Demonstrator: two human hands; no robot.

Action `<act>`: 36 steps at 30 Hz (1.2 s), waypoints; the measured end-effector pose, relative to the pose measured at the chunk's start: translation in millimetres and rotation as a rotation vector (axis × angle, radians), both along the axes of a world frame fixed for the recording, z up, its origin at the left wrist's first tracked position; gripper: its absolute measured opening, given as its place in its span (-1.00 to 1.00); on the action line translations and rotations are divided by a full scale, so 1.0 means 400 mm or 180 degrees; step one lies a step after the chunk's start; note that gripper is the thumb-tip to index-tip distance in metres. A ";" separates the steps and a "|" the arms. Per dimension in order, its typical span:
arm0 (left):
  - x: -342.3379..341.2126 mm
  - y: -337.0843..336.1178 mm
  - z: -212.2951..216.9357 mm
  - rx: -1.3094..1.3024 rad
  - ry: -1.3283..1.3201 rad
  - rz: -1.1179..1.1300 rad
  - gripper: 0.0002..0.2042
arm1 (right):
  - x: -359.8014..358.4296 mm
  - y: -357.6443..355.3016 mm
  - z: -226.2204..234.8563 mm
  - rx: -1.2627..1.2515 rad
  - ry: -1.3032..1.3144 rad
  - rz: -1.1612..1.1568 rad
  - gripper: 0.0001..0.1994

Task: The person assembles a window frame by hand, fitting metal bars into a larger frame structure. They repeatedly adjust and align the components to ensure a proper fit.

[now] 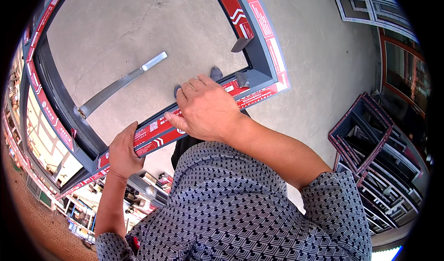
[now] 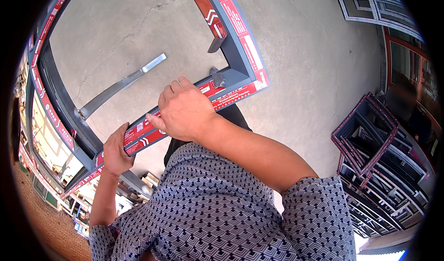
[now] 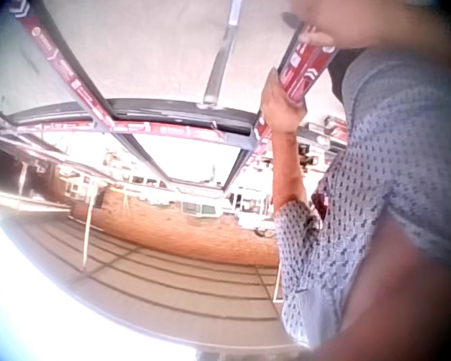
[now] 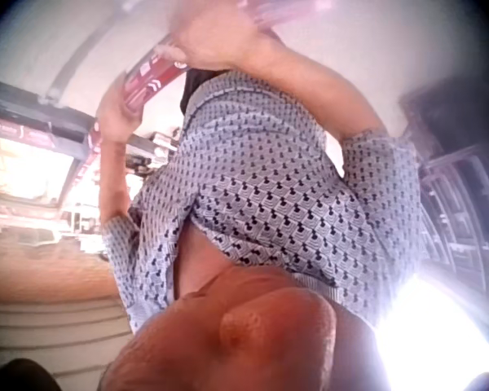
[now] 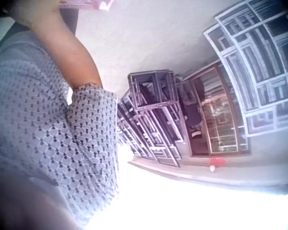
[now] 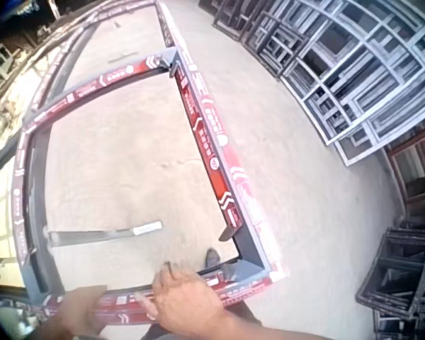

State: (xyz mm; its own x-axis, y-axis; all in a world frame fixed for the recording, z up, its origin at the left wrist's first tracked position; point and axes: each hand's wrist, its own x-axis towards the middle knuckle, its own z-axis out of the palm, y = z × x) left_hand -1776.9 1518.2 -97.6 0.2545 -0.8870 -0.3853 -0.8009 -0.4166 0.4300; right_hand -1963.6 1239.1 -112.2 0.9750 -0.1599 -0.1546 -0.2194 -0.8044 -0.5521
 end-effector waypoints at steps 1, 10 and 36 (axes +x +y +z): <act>0.001 -0.003 0.000 -0.0015 -0.0014 -0.0028 -0.13 | -0.002 0.000 -0.001 0.0105 0.0108 0.0018 -0.37; 0.003 -0.012 0.003 0.0148 0.0052 0.0079 -0.17 | 0.009 -0.003 -0.009 0.0657 0.0280 0.0121 -0.37; 0.028 0.006 -0.001 0.0312 0.0033 -0.0027 -0.15 | 0.012 0.032 -0.020 0.0048 0.0009 0.0509 -0.40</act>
State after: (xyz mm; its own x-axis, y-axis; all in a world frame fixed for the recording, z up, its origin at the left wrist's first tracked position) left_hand -1765.8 1520.7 -97.8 0.2426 -0.8470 -0.4731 -0.8004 -0.4503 0.3958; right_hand -1958.8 1251.7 -120.3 0.9873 -0.0002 -0.1587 -0.0908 -0.8207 -0.5640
